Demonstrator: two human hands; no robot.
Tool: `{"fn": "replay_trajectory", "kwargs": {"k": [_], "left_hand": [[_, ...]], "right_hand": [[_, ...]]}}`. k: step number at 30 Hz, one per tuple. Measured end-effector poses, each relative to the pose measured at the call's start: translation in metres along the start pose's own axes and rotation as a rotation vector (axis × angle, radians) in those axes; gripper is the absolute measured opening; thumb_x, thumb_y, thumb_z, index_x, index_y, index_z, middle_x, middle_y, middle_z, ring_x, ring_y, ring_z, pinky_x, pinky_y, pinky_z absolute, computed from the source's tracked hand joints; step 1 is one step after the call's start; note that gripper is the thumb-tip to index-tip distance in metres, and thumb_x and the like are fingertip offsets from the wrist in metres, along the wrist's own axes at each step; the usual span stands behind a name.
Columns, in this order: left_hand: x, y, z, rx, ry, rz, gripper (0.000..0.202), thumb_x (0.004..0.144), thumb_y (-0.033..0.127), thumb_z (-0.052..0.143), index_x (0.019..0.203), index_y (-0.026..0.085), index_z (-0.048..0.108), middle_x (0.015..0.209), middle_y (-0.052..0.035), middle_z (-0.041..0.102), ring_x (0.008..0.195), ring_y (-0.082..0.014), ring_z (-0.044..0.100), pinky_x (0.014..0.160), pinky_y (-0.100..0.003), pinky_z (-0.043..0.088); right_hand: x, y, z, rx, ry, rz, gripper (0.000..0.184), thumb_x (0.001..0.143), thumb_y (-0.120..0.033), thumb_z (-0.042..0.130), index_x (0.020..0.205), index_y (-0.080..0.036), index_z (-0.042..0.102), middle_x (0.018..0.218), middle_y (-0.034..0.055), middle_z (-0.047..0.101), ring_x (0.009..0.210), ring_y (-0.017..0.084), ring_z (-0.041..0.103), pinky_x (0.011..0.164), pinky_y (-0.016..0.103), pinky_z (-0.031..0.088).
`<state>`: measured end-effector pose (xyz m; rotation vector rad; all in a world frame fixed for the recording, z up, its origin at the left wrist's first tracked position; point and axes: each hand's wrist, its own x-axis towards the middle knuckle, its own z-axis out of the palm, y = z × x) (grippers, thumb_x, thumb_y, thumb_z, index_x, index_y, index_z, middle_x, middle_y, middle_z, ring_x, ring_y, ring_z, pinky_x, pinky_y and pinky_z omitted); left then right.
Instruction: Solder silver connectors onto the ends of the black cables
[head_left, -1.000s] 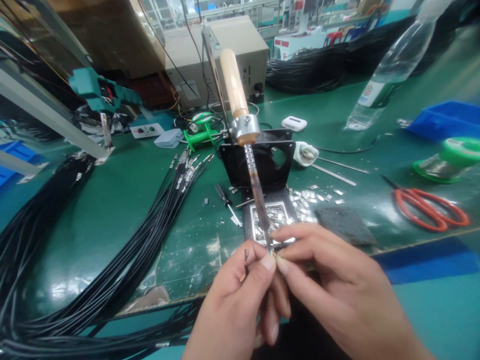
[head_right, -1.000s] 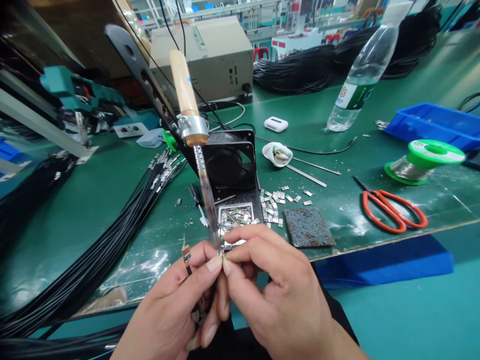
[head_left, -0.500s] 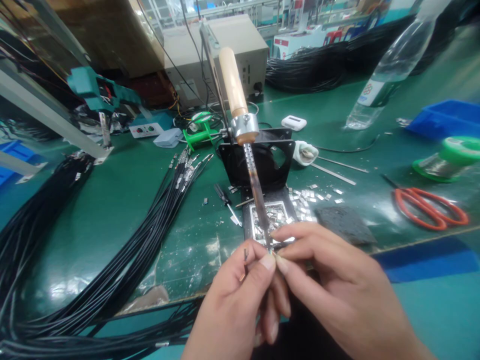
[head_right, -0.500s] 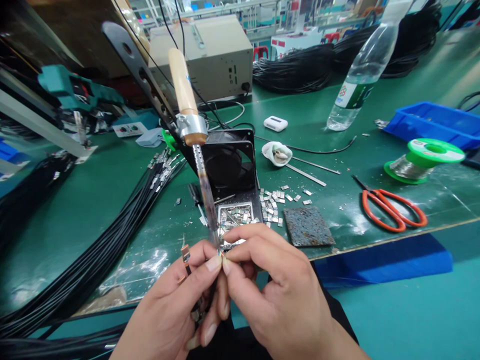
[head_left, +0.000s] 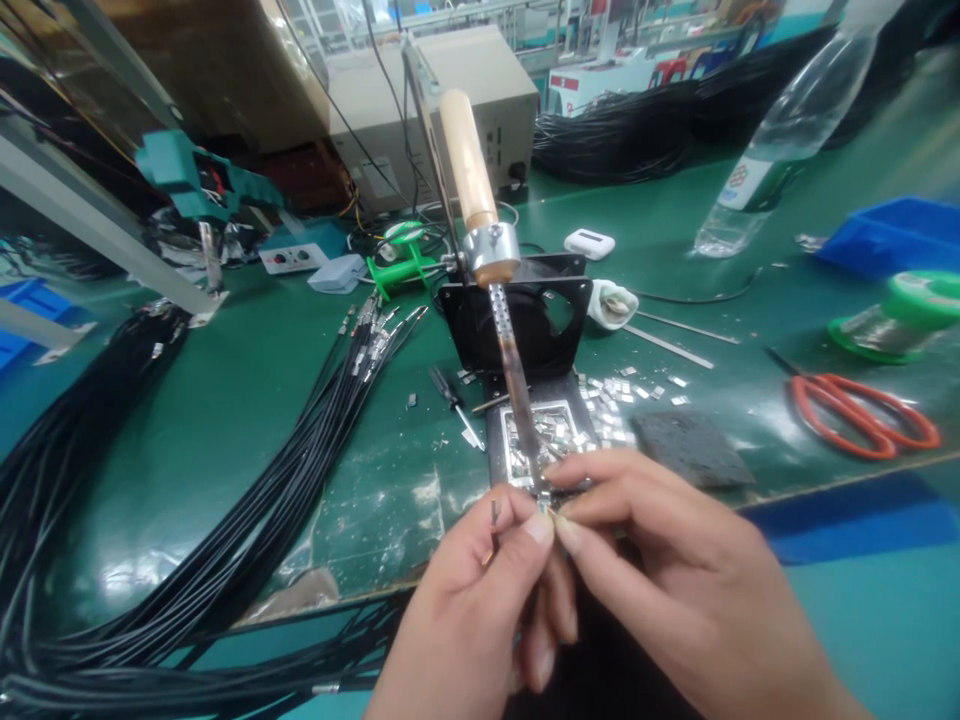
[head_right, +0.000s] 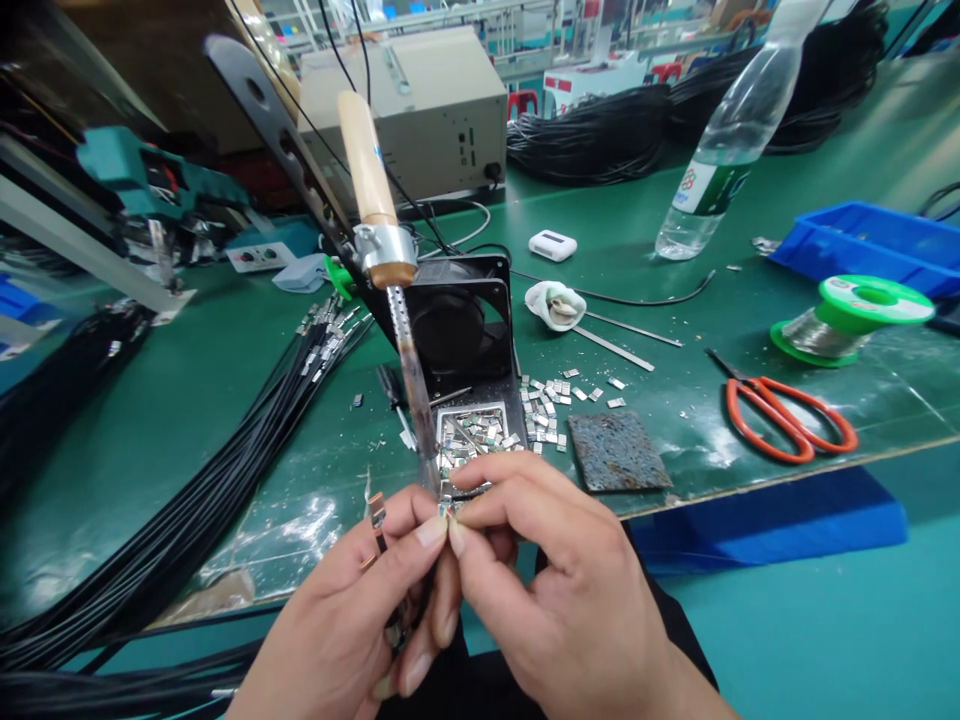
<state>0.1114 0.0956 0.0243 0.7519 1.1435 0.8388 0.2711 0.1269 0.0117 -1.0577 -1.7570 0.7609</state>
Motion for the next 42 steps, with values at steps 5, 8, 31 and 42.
{"fn": "replay_trajectory", "kwargs": {"k": [5, 8, 31, 42], "left_hand": [[-0.0002, 0.0038, 0.0005, -0.013, 0.034, 0.004, 0.033, 0.107, 0.038, 0.05, 0.082, 0.017, 0.046, 0.061, 0.0038, 0.048, 0.049, -0.006, 0.034, 0.047, -0.021, 0.026], [0.0014, 0.0053, -0.0007, -0.058, 0.017, -0.016, 0.032, 0.106, 0.038, 0.051, 0.082, 0.018, 0.044, 0.06, 0.0047, 0.043, 0.05, -0.0068, 0.029, 0.047, -0.022, 0.022], [-0.0011, 0.0076, 0.0003, -0.127, 0.006, -0.029, 0.029, 0.106, 0.037, 0.051, 0.085, 0.019, 0.042, 0.063, 0.0055, 0.037, 0.054, -0.0079, 0.024, 0.05, -0.026, 0.016], [-0.0014, 0.0084, 0.0002, -0.115, 0.01, -0.026, 0.033, 0.105, 0.038, 0.052, 0.082, 0.019, 0.04, 0.062, 0.0052, 0.038, 0.053, -0.0075, 0.027, 0.051, -0.026, 0.018]], "right_hand": [[0.0015, 0.0, 0.0012, -0.007, 0.01, 0.005, 0.016, 0.092, -0.015, 0.066, 0.08, -0.024, 0.072, 0.104, -0.0031, 0.072, 0.095, 0.007, 0.074, 0.079, 0.01, 0.055], [0.0007, 0.0012, 0.0007, 0.016, 0.012, 0.017, 0.016, 0.093, -0.016, 0.065, 0.08, -0.023, 0.071, 0.105, -0.0026, 0.072, 0.093, 0.007, 0.074, 0.075, 0.011, 0.055], [0.0, 0.0004, 0.0005, 0.048, 0.034, 0.003, 0.014, 0.093, -0.015, 0.067, 0.084, -0.024, 0.071, 0.106, -0.0027, 0.072, 0.091, 0.008, 0.074, 0.071, 0.014, 0.056], [0.002, -0.0016, 0.0011, 0.051, 0.03, 0.013, 0.014, 0.093, -0.014, 0.067, 0.082, -0.023, 0.072, 0.104, -0.0004, 0.073, 0.091, 0.01, 0.074, 0.07, 0.015, 0.056]]}}
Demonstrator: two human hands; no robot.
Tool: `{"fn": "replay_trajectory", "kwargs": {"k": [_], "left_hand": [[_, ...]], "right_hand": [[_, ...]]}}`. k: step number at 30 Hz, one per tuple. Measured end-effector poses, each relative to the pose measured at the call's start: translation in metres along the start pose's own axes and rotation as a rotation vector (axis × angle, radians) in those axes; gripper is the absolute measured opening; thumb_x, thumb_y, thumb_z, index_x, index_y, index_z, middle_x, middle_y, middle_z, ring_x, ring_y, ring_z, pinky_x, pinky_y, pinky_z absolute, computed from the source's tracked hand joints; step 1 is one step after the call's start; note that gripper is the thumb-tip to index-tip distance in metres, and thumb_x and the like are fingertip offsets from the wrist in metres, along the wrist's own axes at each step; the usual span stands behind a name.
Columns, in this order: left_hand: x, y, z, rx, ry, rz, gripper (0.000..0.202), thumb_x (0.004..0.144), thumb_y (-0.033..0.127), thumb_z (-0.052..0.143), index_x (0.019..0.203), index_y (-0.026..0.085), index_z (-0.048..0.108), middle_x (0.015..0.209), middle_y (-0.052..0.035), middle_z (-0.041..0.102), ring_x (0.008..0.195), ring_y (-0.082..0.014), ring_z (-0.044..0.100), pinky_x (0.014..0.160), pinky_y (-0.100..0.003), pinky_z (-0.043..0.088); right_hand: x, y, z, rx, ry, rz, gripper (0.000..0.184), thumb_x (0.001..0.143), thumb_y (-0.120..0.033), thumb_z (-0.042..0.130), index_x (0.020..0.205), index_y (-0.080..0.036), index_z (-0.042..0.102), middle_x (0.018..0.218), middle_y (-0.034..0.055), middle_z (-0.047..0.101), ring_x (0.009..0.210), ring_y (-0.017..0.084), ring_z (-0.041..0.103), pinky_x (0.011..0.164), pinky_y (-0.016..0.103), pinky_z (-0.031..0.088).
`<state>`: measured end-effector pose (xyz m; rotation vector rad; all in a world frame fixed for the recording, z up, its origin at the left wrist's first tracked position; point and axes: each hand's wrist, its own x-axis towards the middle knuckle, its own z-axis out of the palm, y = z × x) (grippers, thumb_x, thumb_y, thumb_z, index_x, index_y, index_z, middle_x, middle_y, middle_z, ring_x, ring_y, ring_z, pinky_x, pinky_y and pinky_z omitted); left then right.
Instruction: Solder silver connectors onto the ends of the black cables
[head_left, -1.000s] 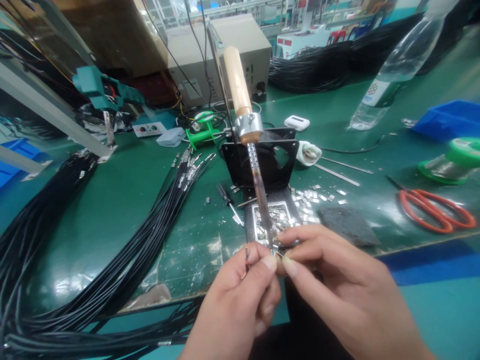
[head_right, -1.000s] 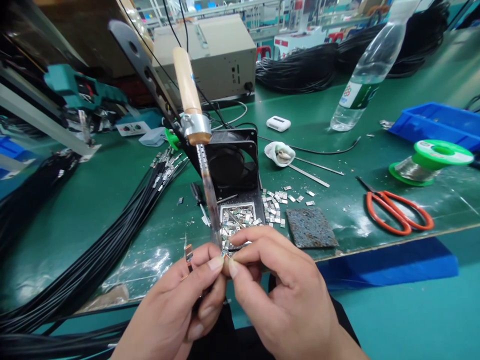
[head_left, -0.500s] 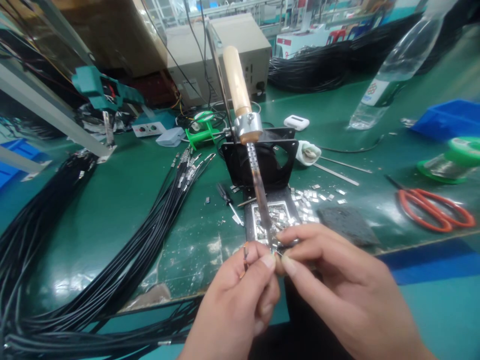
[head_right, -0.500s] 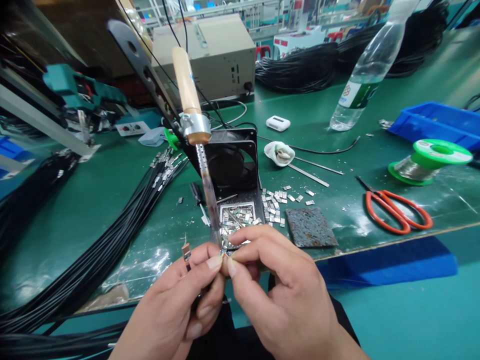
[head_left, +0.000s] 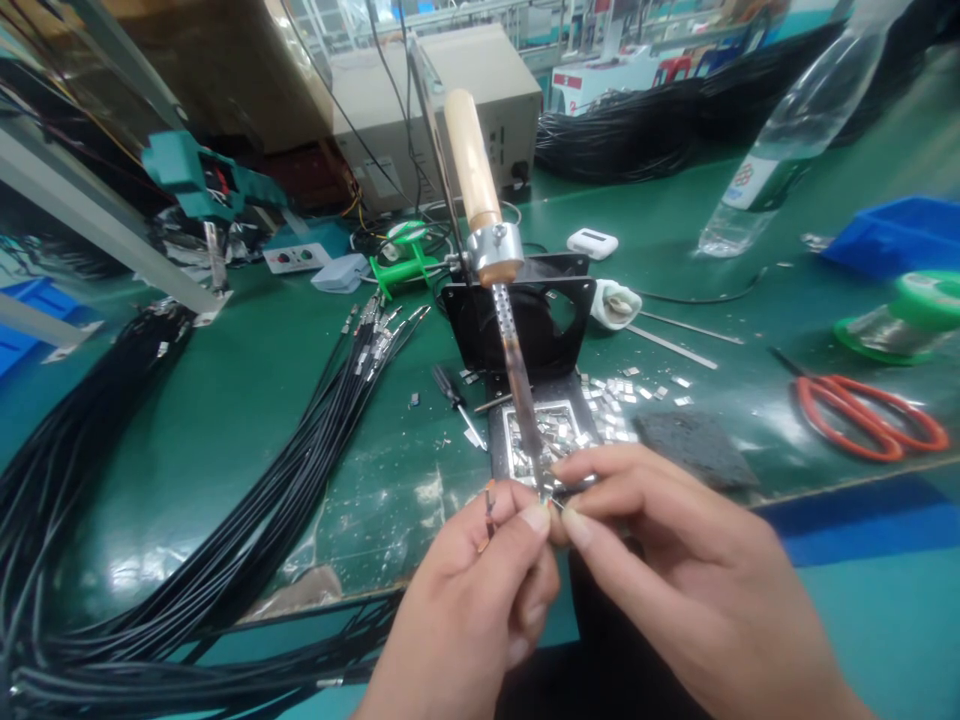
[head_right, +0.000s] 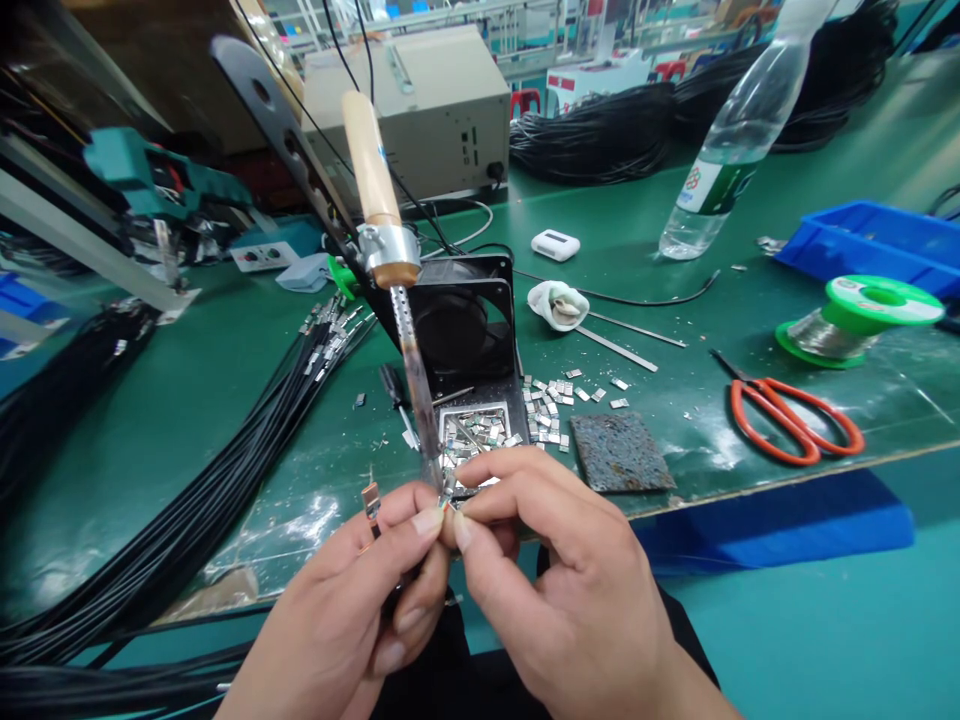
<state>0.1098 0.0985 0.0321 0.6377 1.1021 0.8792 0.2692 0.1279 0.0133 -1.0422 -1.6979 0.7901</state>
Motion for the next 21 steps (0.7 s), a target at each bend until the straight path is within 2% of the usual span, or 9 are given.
{"fn": "replay_trajectory", "kwargs": {"k": [12, 16, 19, 21], "left_hand": [[0.001, -0.003, -0.001, 0.037, 0.001, -0.01, 0.034, 0.106, 0.038, 0.05, 0.079, 0.019, 0.041, 0.06, 0.0049, 0.038, 0.052, -0.0077, 0.026, 0.049, -0.025, 0.02], [-0.002, -0.008, -0.002, 0.063, 0.013, -0.017, 0.035, 0.106, 0.039, 0.05, 0.079, 0.019, 0.039, 0.06, 0.005, 0.037, 0.051, -0.0076, 0.025, 0.05, -0.026, 0.019], [-0.005, -0.011, -0.003, 0.047, -0.001, -0.038, 0.031, 0.106, 0.039, 0.05, 0.083, 0.019, 0.042, 0.059, 0.0054, 0.039, 0.051, -0.0072, 0.025, 0.05, -0.025, 0.018], [-0.006, -0.013, -0.004, 0.028, -0.016, -0.056, 0.027, 0.105, 0.039, 0.051, 0.089, 0.018, 0.048, 0.059, 0.0058, 0.039, 0.05, -0.007, 0.023, 0.048, -0.024, 0.016]], "right_hand": [[-0.005, 0.002, 0.001, 0.001, -0.009, 0.011, 0.013, 0.092, -0.015, 0.067, 0.083, -0.023, 0.072, 0.105, 0.0008, 0.073, 0.098, 0.012, 0.075, 0.073, 0.016, 0.057], [-0.008, 0.002, 0.001, 0.01, -0.006, 0.027, 0.014, 0.092, -0.015, 0.068, 0.081, -0.023, 0.072, 0.103, 0.0014, 0.073, 0.093, 0.012, 0.075, 0.072, 0.015, 0.057], [-0.01, 0.0, -0.001, 0.045, 0.008, 0.072, 0.015, 0.093, -0.016, 0.066, 0.079, -0.021, 0.07, 0.101, 0.0026, 0.075, 0.089, 0.012, 0.074, 0.072, 0.014, 0.057], [-0.012, 0.0, -0.002, 0.099, 0.005, 0.156, 0.016, 0.096, -0.022, 0.064, 0.081, -0.02, 0.069, 0.092, 0.0043, 0.074, 0.08, 0.012, 0.073, 0.066, 0.015, 0.057]]}}
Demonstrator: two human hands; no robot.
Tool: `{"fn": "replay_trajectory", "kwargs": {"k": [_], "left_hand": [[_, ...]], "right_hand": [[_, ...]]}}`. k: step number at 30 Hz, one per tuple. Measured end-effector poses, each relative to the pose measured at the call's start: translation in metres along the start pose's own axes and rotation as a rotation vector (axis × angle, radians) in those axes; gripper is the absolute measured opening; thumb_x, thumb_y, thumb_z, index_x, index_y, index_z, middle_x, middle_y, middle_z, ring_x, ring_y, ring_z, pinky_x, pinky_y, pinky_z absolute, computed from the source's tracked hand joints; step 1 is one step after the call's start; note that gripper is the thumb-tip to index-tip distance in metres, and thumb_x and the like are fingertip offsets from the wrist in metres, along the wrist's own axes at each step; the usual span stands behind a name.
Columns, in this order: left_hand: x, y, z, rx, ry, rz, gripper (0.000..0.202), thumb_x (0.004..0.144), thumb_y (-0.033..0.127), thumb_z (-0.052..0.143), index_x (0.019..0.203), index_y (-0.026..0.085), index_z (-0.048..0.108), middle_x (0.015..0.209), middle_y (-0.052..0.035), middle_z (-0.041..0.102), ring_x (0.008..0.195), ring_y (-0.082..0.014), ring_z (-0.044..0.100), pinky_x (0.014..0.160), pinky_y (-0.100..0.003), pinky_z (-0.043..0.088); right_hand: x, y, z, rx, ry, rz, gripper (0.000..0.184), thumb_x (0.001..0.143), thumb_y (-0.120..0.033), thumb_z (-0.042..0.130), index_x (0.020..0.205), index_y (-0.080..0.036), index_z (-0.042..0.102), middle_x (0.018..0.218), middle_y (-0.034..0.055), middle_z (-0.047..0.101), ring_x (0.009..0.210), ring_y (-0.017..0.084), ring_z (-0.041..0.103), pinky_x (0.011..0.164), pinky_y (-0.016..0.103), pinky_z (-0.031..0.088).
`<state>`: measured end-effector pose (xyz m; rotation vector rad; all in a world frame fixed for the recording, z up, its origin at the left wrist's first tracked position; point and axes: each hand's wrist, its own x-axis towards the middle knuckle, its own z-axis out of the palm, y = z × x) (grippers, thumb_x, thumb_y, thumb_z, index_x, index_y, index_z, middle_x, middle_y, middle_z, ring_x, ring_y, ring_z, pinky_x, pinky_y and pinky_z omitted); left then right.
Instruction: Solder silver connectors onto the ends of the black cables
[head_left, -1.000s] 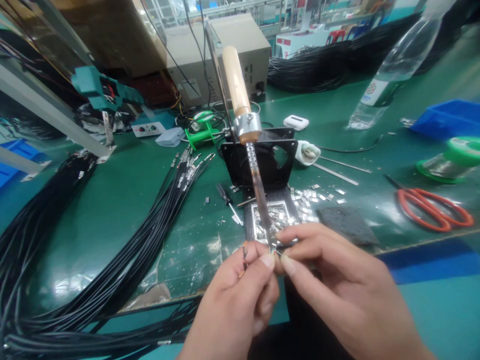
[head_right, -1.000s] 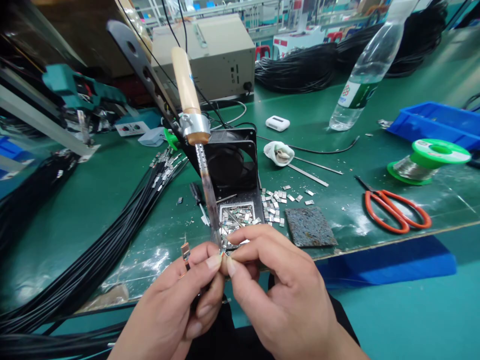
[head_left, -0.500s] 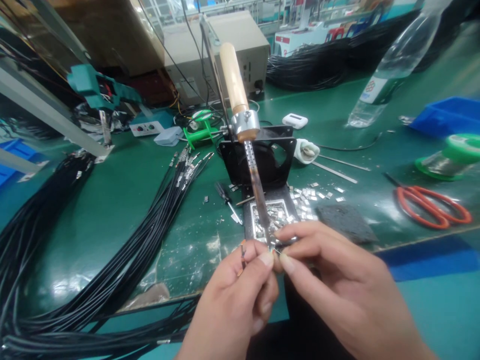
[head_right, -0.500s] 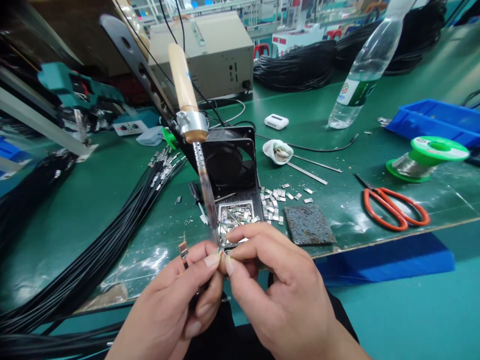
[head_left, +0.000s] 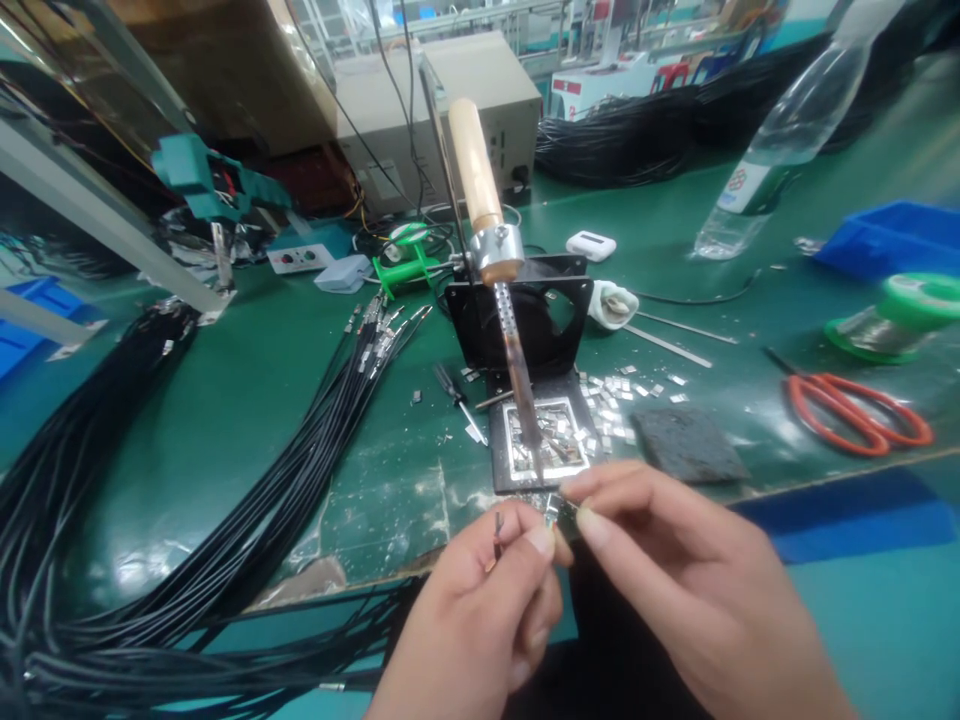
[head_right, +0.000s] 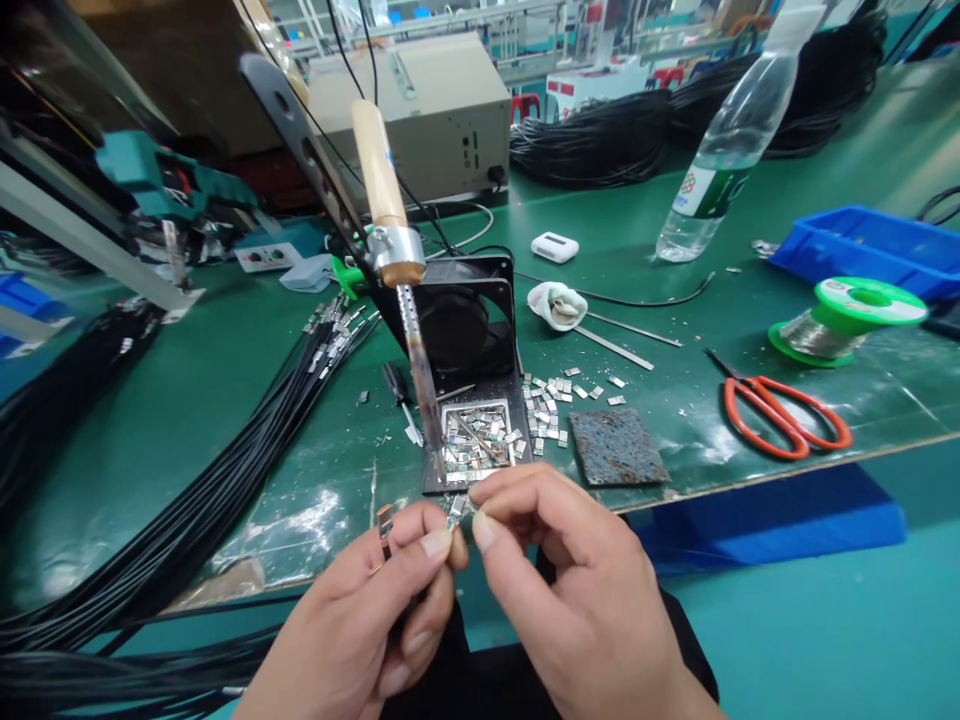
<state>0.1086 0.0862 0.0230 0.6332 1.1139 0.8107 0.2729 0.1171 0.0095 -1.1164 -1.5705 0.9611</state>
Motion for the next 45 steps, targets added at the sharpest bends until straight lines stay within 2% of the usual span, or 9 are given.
{"fn": "replay_trajectory", "kwargs": {"k": [5, 8, 11, 14, 19, 28, 32, 35, 45], "left_hand": [[-0.004, -0.005, -0.002, 0.023, -0.021, -0.04, 0.025, 0.102, 0.04, 0.054, 0.094, 0.016, 0.055, 0.059, 0.0064, 0.037, 0.049, -0.0062, 0.021, 0.045, -0.021, 0.012], [-0.009, -0.006, -0.003, 0.084, -0.048, -0.028, 0.028, 0.101, 0.042, 0.055, 0.093, 0.016, 0.054, 0.058, 0.0064, 0.037, 0.049, -0.006, 0.022, 0.044, -0.021, 0.014], [-0.014, -0.006, -0.003, 0.13, -0.046, -0.008, 0.028, 0.102, 0.041, 0.055, 0.09, 0.015, 0.053, 0.059, 0.0062, 0.036, 0.051, -0.0062, 0.023, 0.046, -0.021, 0.017], [-0.018, -0.004, -0.002, 0.138, -0.009, 0.021, 0.031, 0.101, 0.04, 0.057, 0.085, 0.016, 0.05, 0.061, 0.0054, 0.037, 0.054, -0.0062, 0.024, 0.047, -0.02, 0.017], [-0.014, 0.0, -0.002, 0.103, 0.049, 0.061, 0.029, 0.097, 0.042, 0.066, 0.094, 0.015, 0.054, 0.071, 0.0051, 0.045, 0.051, -0.0034, 0.024, 0.047, -0.02, 0.019], [-0.003, 0.003, -0.007, 0.087, 0.074, 0.043, 0.03, 0.093, 0.04, 0.071, 0.093, 0.013, 0.058, 0.066, 0.0061, 0.04, 0.048, -0.0026, 0.023, 0.046, -0.021, 0.017], [0.0, 0.006, -0.007, 0.073, 0.073, 0.034, 0.03, 0.094, 0.04, 0.07, 0.093, 0.013, 0.058, 0.062, 0.007, 0.037, 0.048, -0.003, 0.022, 0.046, -0.02, 0.017], [0.001, 0.007, -0.006, 0.068, 0.083, 0.034, 0.03, 0.094, 0.04, 0.069, 0.094, 0.013, 0.057, 0.066, 0.0055, 0.043, 0.047, -0.002, 0.022, 0.045, -0.02, 0.017], [0.005, 0.014, -0.004, -0.013, 0.127, 0.003, 0.034, 0.091, 0.043, 0.073, 0.087, 0.015, 0.054, 0.063, 0.0066, 0.042, 0.044, -0.0009, 0.02, 0.044, -0.02, 0.015]], "right_hand": [[-0.006, 0.002, -0.001, 0.205, -0.125, 0.259, 0.029, 0.102, -0.041, 0.062, 0.086, -0.018, 0.062, 0.07, -0.0003, 0.058, 0.061, 0.008, 0.053, 0.054, 0.012, 0.047], [-0.011, 0.004, -0.001, 0.31, -0.247, 0.329, 0.032, 0.104, -0.044, 0.061, 0.087, -0.017, 0.063, 0.071, -0.0014, 0.058, 0.06, 0.006, 0.046, 0.053, 0.013, 0.041], [-0.015, 0.004, -0.001, 0.327, -0.288, 0.341, 0.034, 0.105, -0.042, 0.061, 0.084, -0.016, 0.063, 0.071, -0.0018, 0.057, 0.06, 0.006, 0.042, 0.055, 0.014, 0.038], [-0.017, 0.004, -0.001, 0.295, -0.271, 0.346, 0.035, 0.103, -0.043, 0.063, 0.082, -0.016, 0.063, 0.068, -0.0026, 0.052, 0.06, 0.007, 0.04, 0.054, 0.017, 0.036], [-0.014, 0.008, 0.003, 0.303, -0.198, 0.394, 0.04, 0.101, -0.05, 0.065, 0.081, -0.016, 0.06, 0.061, -0.0044, 0.041, 0.056, 0.007, 0.034, 0.048, 0.02, 0.028], [-0.008, 0.016, 0.01, 0.465, -0.226, 0.576, 0.05, 0.095, -0.062, 0.069, 0.082, -0.015, 0.054, 0.057, -0.0061, 0.039, 0.052, 0.006, 0.032, 0.049, 0.02, 0.026], [-0.004, 0.018, 0.012, 0.516, -0.223, 0.588, 0.05, 0.094, -0.06, 0.071, 0.082, -0.015, 0.054, 0.056, -0.0065, 0.04, 0.051, 0.006, 0.032, 0.048, 0.019, 0.025], [-0.002, 0.016, 0.012, 0.521, -0.217, 0.588, 0.049, 0.095, -0.059, 0.07, 0.082, -0.015, 0.054, 0.056, -0.0062, 0.041, 0.051, 0.005, 0.032, 0.048, 0.019, 0.026], [0.01, 0.009, 0.016, 0.429, -0.179, 0.537, 0.05, 0.095, -0.06, 0.068, 0.08, -0.014, 0.058, 0.054, -0.0049, 0.044, 0.049, 0.006, 0.036, 0.045, 0.018, 0.029]]}}
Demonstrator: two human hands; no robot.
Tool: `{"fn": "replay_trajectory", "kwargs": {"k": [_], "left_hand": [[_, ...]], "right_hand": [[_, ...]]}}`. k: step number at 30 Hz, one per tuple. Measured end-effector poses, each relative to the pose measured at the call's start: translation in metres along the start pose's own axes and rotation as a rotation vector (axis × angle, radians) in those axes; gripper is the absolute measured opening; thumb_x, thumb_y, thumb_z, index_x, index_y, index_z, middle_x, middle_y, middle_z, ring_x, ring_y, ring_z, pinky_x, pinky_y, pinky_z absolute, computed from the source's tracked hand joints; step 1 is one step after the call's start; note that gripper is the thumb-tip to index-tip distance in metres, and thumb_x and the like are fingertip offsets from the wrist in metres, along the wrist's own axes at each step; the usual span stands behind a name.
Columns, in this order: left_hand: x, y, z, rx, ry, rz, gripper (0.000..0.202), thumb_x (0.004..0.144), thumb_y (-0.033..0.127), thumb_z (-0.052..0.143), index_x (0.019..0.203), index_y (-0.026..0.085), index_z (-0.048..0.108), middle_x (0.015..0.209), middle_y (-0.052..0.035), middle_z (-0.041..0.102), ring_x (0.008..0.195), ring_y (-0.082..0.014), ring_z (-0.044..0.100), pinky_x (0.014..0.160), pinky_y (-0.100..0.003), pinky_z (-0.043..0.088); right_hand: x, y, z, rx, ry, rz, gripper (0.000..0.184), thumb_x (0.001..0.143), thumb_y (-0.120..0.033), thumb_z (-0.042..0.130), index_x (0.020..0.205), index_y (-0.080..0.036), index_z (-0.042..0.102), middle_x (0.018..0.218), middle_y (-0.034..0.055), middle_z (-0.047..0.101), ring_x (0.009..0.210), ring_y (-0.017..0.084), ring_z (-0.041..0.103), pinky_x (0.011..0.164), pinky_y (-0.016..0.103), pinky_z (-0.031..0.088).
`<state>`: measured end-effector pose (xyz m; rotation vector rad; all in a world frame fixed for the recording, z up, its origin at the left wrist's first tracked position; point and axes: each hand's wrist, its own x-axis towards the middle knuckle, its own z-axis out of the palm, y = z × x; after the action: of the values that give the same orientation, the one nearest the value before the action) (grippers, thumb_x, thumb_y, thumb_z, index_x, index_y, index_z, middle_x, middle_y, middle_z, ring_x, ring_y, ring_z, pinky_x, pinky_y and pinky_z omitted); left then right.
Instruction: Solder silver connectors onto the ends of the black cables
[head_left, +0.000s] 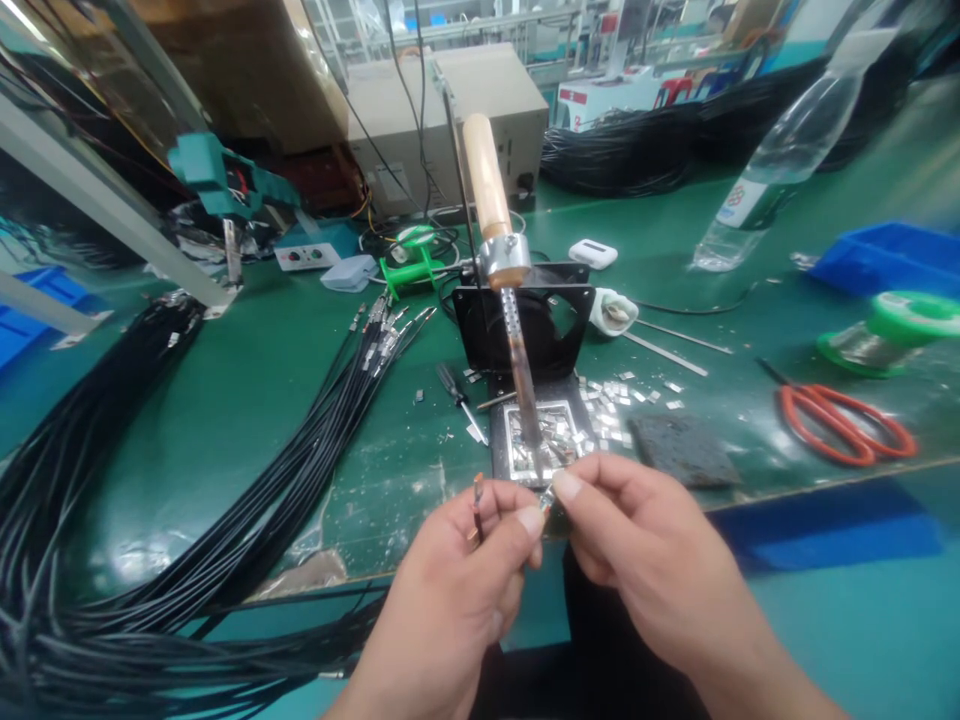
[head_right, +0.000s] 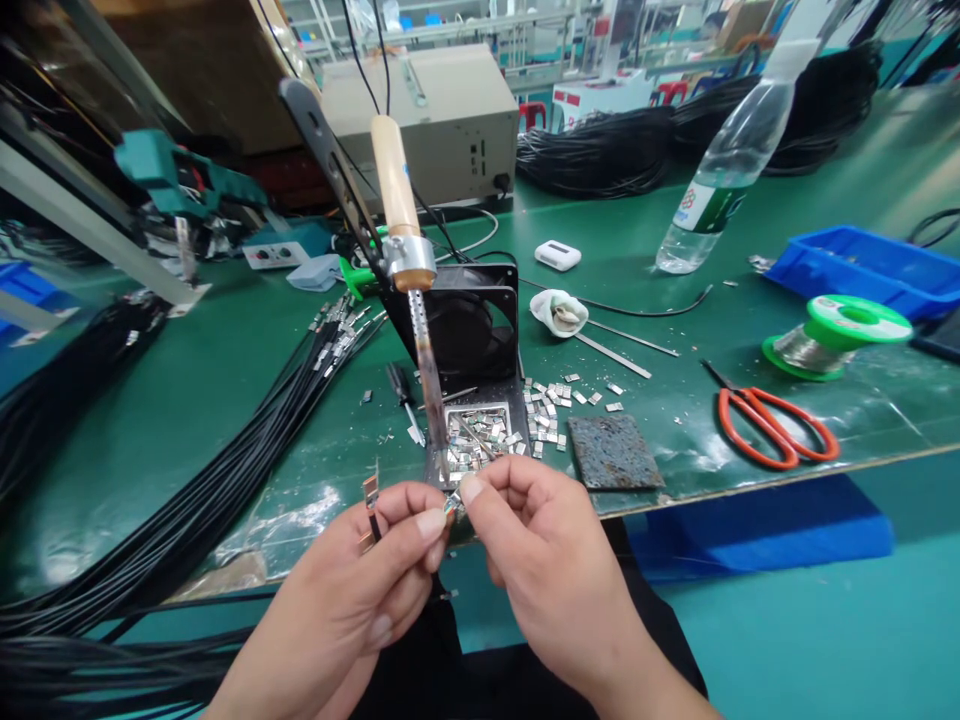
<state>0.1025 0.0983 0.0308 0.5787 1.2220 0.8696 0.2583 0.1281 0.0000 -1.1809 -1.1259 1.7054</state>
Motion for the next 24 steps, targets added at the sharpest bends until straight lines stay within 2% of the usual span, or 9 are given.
{"fn": "replay_trajectory", "kwargs": {"k": [5, 24], "left_hand": [[0.0039, 0.0023, -0.0004, -0.017, -0.008, 0.019, 0.036, 0.089, 0.043, 0.075, 0.084, 0.015, 0.054, 0.058, 0.008, 0.035, 0.044, -0.0013, 0.018, 0.044, -0.02, 0.014], [0.004, 0.0037, -0.0009, -0.029, -0.034, 0.037, 0.033, 0.093, 0.04, 0.073, 0.082, 0.016, 0.052, 0.053, 0.0098, 0.03, 0.044, -0.0025, 0.017, 0.044, -0.021, 0.014]], "right_hand": [[0.0038, 0.0018, 0.0, -0.005, 0.022, 0.003, 0.049, 0.096, -0.06, 0.068, 0.081, -0.015, 0.059, 0.055, -0.0044, 0.045, 0.05, 0.006, 0.037, 0.046, 0.018, 0.03], [0.0062, 0.0039, 0.002, 0.02, 0.057, -0.041, 0.05, 0.095, -0.06, 0.069, 0.077, -0.015, 0.058, 0.055, -0.0045, 0.044, 0.05, 0.006, 0.037, 0.046, 0.018, 0.031]]}}
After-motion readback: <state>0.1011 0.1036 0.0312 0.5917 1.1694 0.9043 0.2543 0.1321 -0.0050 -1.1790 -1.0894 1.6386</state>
